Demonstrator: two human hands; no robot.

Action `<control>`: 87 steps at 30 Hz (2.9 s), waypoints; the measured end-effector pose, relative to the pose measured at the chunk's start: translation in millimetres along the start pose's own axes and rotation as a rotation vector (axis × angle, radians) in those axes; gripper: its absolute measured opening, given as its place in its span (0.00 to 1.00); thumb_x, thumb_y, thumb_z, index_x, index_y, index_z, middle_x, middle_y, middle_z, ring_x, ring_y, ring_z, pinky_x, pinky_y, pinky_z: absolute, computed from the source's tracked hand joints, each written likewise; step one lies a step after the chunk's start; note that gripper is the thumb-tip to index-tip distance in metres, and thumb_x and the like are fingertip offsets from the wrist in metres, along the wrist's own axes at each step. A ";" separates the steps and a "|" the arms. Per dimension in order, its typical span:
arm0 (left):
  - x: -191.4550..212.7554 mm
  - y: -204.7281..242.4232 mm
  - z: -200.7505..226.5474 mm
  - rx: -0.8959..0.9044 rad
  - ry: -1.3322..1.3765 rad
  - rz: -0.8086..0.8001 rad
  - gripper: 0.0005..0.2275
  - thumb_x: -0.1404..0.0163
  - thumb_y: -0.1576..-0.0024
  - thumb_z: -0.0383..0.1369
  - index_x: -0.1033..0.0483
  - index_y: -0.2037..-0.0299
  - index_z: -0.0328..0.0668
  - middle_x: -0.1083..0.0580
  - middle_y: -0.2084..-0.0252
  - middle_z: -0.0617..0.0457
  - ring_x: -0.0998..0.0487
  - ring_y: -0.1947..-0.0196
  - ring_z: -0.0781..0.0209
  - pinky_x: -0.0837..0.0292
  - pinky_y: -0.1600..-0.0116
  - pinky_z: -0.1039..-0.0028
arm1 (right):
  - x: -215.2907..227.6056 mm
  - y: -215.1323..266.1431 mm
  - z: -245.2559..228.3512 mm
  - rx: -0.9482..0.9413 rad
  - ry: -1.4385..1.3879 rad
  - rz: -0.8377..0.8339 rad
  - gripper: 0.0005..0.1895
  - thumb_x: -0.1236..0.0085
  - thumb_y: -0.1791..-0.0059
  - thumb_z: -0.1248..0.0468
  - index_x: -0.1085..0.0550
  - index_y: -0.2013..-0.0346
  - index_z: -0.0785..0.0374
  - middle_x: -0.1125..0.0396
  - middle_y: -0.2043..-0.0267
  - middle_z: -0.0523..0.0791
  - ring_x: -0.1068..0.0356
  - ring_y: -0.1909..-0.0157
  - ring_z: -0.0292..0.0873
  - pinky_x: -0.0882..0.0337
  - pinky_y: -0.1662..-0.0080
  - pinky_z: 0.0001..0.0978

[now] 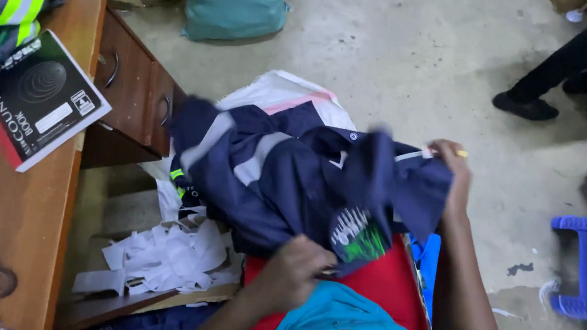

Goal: The person holds a dark blue jacket with reflective stripes and a logo, then uses a pair of scissors to cut a white paper pattern attached to the garment. The person continues to cut along the pattern's edge while holding the jacket steady on their lap.

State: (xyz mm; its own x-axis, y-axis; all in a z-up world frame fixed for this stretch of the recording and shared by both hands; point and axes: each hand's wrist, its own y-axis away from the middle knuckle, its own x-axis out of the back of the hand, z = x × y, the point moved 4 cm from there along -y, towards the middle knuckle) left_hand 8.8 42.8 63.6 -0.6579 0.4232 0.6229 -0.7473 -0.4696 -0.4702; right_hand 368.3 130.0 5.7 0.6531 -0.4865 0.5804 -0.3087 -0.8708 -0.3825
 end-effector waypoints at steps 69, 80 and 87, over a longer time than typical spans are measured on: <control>-80.9 182.0 -213.7 0.964 0.772 0.936 0.14 0.51 0.33 0.42 0.20 0.48 0.40 0.17 0.62 0.46 0.17 0.68 0.62 0.18 0.62 0.76 | -171.6 68.4 -45.1 0.353 -0.399 -0.458 0.09 0.47 0.43 0.60 0.21 0.59 0.59 0.24 0.66 0.51 0.24 0.60 0.59 0.25 0.54 0.46; -50.2 81.2 -168.8 0.854 0.083 0.949 0.11 0.56 0.33 0.36 0.23 0.60 0.40 0.27 0.65 0.51 0.25 0.62 0.52 0.29 0.51 0.62 | -146.0 32.1 -121.9 0.228 -0.561 -0.467 0.10 0.43 0.43 0.59 0.26 0.50 0.59 0.26 0.52 0.53 0.24 0.52 0.59 0.23 0.52 0.52; -0.6 93.3 -141.8 1.027 1.036 1.186 0.09 0.38 0.41 0.30 0.25 0.65 0.35 0.22 0.75 0.46 0.18 0.78 0.57 0.20 0.68 0.67 | -162.1 104.1 -28.1 -0.311 -0.008 -0.772 0.28 0.56 0.41 0.41 0.28 0.44 0.61 0.27 0.47 0.63 0.30 0.40 0.71 0.33 0.39 0.64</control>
State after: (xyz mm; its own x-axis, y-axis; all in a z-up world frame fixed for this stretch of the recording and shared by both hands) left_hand -73.8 108.5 -69.2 -0.8053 -0.3718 -0.4618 0.1591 -0.8859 0.4358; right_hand 210.8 116.3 -108.0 0.7640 0.2550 0.5927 0.0519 -0.9399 0.3374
